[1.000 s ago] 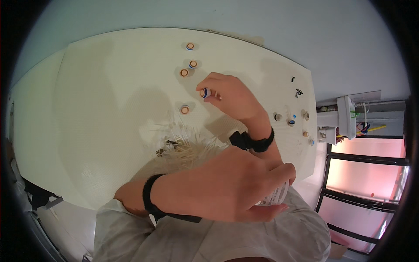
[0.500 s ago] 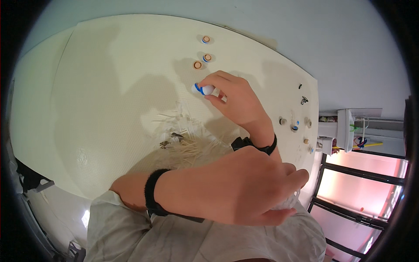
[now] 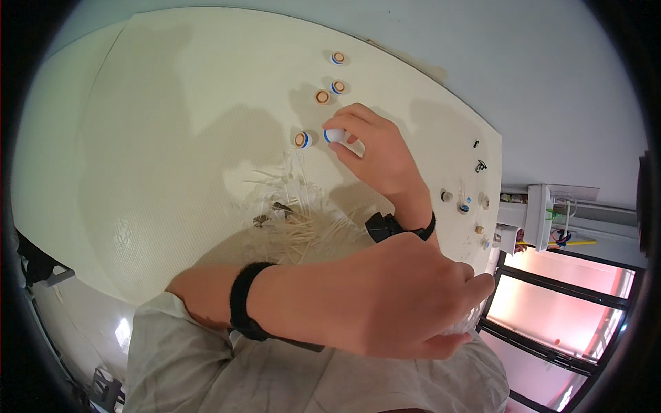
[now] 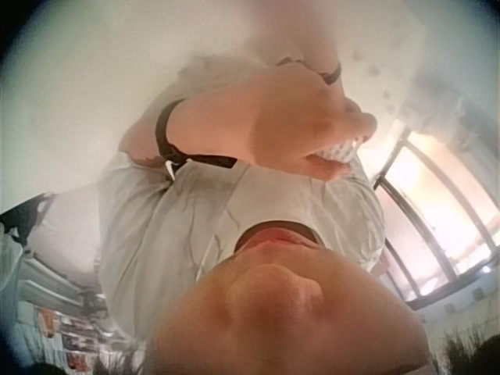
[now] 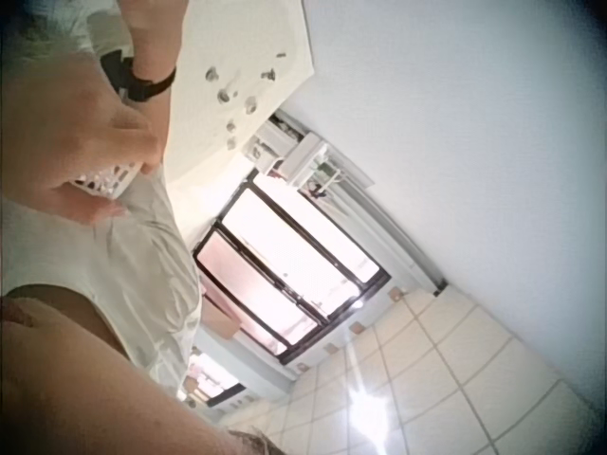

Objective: The recorder is assembling badminton shuttlecocks by inserting feathers into a plastic base frame and attaching the cork tip.

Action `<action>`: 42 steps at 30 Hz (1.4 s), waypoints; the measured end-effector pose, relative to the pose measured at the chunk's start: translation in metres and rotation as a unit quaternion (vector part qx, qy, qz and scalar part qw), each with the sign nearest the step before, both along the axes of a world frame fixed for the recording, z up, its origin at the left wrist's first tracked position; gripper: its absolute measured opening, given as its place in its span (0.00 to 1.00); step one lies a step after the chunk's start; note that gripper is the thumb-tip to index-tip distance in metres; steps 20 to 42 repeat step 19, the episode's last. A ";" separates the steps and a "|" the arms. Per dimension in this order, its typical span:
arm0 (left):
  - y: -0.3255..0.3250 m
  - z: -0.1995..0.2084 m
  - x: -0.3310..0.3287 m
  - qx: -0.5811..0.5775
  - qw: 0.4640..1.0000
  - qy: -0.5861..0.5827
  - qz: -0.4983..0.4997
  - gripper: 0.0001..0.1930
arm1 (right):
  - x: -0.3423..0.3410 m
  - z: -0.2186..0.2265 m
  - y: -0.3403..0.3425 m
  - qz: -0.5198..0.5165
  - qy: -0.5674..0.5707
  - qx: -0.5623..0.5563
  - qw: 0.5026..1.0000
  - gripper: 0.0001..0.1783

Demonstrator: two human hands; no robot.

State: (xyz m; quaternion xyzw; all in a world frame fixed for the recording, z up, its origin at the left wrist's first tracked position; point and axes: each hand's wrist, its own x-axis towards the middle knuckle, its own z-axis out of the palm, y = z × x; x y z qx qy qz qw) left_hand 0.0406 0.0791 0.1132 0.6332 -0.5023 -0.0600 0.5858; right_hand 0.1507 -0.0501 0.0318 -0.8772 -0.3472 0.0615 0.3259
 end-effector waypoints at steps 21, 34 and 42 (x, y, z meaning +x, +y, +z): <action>-0.002 0.002 0.000 0.019 1.000 -0.006 0.004 0.19 | 0.002 0.000 0.000 -0.012 -0.049 -0.018 0.999 0.16; -0.002 0.002 0.000 0.019 1.000 -0.006 0.004 0.19 | 0.002 0.000 0.000 -0.012 -0.049 -0.018 0.999 0.16; -0.002 0.002 0.000 0.019 1.000 -0.006 0.004 0.19 | 0.002 0.000 0.000 -0.012 -0.049 -0.018 0.999 0.16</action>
